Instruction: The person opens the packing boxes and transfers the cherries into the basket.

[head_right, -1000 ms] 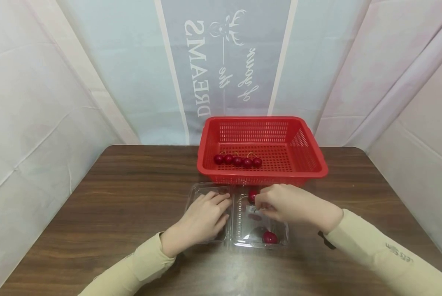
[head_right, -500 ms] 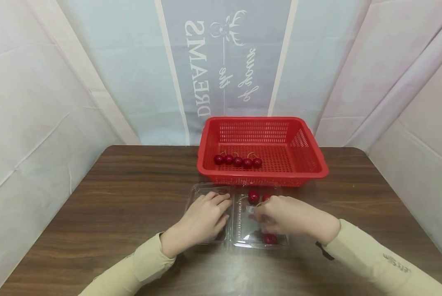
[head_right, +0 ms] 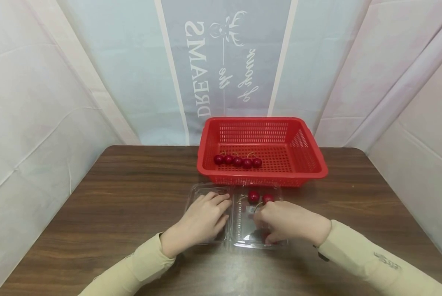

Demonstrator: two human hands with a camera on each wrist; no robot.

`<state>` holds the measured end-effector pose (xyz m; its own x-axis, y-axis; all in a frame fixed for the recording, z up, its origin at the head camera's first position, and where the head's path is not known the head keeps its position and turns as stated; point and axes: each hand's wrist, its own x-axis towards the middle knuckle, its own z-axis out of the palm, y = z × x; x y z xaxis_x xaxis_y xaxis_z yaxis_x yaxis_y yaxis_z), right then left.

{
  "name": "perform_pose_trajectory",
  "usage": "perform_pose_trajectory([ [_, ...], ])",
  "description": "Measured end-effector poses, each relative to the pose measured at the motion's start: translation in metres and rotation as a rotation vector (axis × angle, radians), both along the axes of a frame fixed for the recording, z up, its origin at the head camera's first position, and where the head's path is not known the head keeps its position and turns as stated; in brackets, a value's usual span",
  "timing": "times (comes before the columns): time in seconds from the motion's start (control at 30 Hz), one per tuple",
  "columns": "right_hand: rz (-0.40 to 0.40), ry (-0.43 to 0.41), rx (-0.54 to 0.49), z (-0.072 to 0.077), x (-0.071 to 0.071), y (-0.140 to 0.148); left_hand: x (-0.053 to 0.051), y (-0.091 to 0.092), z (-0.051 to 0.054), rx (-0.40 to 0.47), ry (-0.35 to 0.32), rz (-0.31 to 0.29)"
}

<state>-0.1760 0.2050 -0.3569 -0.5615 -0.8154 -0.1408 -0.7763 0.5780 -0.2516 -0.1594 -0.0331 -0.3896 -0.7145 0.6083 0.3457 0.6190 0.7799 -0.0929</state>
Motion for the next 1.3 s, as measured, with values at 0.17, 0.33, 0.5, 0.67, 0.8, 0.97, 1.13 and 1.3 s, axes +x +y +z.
perform_pose_trajectory([
  [0.17,-0.014,-0.003,0.036,-0.001,0.000,-0.003,-0.001,0.000,-0.001,-0.001,-0.005,0.003],
  [0.33,-0.017,-0.022,0.057,-0.003,0.001,-0.005,-0.001,0.000,-0.001,0.000,-0.002,0.001],
  [0.5,-0.005,-0.019,0.059,-0.006,0.000,-0.004,0.000,0.000,0.000,0.001,0.004,-0.001],
  [0.67,0.011,0.031,0.054,-0.008,0.002,-0.004,-0.001,0.000,0.000,-0.002,-0.007,0.000],
  [0.8,0.013,0.037,0.059,-0.008,0.003,-0.003,0.000,0.000,0.000,-0.004,-0.015,0.001],
  [0.97,0.041,0.040,0.015,-0.012,0.002,0.000,0.000,0.000,0.001,-0.007,-0.022,0.001],
  [1.13,0.087,0.066,-0.047,-0.016,0.001,0.001,0.000,0.000,0.001,-0.003,-0.021,0.003],
  [1.3,0.097,0.088,-0.052,-0.017,0.000,0.002,0.000,0.000,0.001,-0.001,-0.018,0.004],
])
